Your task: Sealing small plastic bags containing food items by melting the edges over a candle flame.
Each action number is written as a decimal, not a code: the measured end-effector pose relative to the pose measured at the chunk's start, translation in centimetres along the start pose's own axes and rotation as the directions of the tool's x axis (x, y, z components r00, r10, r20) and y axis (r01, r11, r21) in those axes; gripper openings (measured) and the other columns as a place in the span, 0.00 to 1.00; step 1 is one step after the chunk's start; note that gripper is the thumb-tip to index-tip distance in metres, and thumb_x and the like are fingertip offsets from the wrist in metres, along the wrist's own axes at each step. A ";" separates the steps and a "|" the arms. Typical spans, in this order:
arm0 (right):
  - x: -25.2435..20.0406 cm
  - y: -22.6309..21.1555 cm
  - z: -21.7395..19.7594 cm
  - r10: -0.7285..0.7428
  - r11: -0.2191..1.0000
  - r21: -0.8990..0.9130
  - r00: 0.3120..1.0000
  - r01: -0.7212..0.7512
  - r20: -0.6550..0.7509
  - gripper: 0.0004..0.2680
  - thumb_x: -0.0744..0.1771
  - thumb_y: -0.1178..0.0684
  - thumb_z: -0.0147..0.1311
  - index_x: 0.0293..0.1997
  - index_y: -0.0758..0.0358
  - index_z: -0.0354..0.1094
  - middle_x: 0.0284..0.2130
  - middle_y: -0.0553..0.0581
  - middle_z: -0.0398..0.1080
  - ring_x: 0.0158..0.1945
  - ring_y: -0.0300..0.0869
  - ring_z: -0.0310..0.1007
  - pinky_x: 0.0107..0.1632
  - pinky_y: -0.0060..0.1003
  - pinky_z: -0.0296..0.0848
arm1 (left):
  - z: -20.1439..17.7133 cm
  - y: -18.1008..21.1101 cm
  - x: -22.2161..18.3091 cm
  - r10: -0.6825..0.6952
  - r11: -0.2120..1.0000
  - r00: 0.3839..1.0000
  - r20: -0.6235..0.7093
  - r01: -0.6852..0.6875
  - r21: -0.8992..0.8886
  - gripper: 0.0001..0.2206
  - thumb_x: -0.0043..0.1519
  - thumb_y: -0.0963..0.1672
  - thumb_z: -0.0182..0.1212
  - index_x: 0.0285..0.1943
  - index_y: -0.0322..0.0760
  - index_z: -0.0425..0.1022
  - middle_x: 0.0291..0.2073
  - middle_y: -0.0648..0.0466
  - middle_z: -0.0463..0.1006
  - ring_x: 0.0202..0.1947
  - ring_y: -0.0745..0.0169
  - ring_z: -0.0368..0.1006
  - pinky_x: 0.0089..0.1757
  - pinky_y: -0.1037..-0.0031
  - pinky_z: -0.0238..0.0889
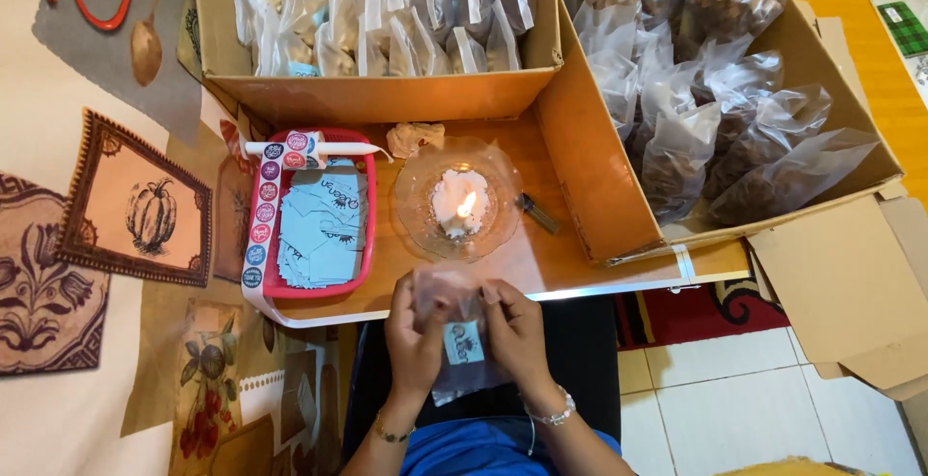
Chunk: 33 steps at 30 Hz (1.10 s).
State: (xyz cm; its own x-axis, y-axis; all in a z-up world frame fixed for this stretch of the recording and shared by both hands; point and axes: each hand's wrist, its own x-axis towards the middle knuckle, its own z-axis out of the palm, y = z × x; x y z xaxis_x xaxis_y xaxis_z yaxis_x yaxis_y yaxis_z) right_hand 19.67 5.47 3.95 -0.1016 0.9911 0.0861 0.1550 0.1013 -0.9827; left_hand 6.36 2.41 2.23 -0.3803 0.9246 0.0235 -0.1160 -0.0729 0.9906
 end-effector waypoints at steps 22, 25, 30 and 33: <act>1.6 0.5 -2.1 0.123 0.992 0.022 0.974 -0.121 -0.190 0.10 0.66 0.49 0.58 0.46 0.62 0.80 0.44 0.56 0.82 0.48 0.40 0.81 0.50 0.31 0.77 | -0.1 -2.6 1.0 -0.168 0.985 0.985 0.047 0.169 -0.033 0.20 0.69 0.44 0.58 0.23 0.46 0.57 0.23 0.67 0.53 0.28 0.77 0.48 0.32 0.78 0.45; 2.1 0.9 -2.3 0.103 0.995 0.030 0.979 -0.099 -0.175 0.09 0.68 0.51 0.54 0.46 0.63 0.80 0.41 0.56 0.81 0.46 0.40 0.79 0.48 0.31 0.75 | 0.0 -2.6 1.5 -0.143 0.990 0.990 0.009 0.143 -0.017 0.17 0.69 0.46 0.58 0.24 0.43 0.64 0.22 0.65 0.56 0.28 0.75 0.52 0.33 0.78 0.49; 2.9 2.4 -2.5 0.110 0.994 -0.003 0.977 -0.112 -0.180 0.15 0.71 0.54 0.47 0.20 0.54 0.55 0.19 0.43 0.52 0.26 0.32 0.49 0.32 0.33 0.49 | 0.3 -3.2 2.8 -0.117 0.993 0.992 -0.055 0.118 0.010 0.11 0.64 0.46 0.63 0.47 0.33 0.82 0.39 0.56 0.83 0.43 0.70 0.75 0.46 0.77 0.69; 3.5 2.1 -2.2 0.121 0.993 0.027 0.980 -0.119 -0.159 0.16 0.71 0.54 0.47 0.18 0.54 0.53 0.16 0.44 0.52 0.23 0.32 0.50 0.31 0.33 0.50 | 0.3 -2.4 3.4 -0.154 0.985 0.984 -0.093 0.160 0.058 0.09 0.64 0.45 0.62 0.44 0.34 0.82 0.38 0.54 0.85 0.42 0.67 0.79 0.46 0.77 0.71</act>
State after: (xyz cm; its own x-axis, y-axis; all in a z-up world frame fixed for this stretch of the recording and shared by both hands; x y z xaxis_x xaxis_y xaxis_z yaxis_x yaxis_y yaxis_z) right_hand 21.76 9.34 2.59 0.0757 0.9971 -0.0089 0.1395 -0.0194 -0.9900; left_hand 5.67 5.81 0.02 -0.4415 0.8860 -0.1420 -0.1215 0.0978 0.9878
